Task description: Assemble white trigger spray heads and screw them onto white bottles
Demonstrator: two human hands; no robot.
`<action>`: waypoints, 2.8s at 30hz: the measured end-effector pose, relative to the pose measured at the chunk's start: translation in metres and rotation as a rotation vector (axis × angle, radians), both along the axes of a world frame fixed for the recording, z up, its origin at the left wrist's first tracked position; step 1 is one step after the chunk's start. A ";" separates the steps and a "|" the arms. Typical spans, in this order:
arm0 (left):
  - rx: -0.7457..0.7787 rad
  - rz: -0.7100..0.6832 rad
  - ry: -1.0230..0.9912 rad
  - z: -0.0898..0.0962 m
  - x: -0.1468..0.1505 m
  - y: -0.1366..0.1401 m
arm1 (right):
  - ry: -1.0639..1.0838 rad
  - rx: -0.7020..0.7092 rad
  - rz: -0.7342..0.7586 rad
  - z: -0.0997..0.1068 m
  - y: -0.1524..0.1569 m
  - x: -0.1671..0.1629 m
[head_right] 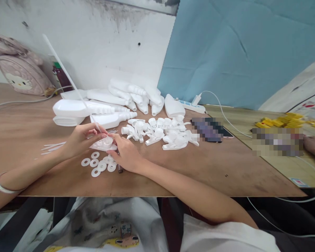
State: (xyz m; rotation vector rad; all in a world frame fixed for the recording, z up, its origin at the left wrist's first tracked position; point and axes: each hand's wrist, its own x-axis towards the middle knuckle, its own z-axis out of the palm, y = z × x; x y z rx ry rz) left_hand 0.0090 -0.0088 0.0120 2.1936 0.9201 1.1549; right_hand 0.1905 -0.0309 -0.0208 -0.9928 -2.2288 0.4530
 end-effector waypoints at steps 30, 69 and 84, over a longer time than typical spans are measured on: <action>0.029 0.064 0.001 -0.001 0.006 -0.003 | 0.000 0.042 0.011 -0.001 0.000 -0.002; -0.035 -0.020 0.027 -0.003 0.002 0.006 | 0.023 0.054 0.023 -0.005 0.004 -0.003; -0.101 -0.014 -0.025 -0.007 0.000 0.006 | 0.015 0.085 0.045 -0.008 0.005 -0.001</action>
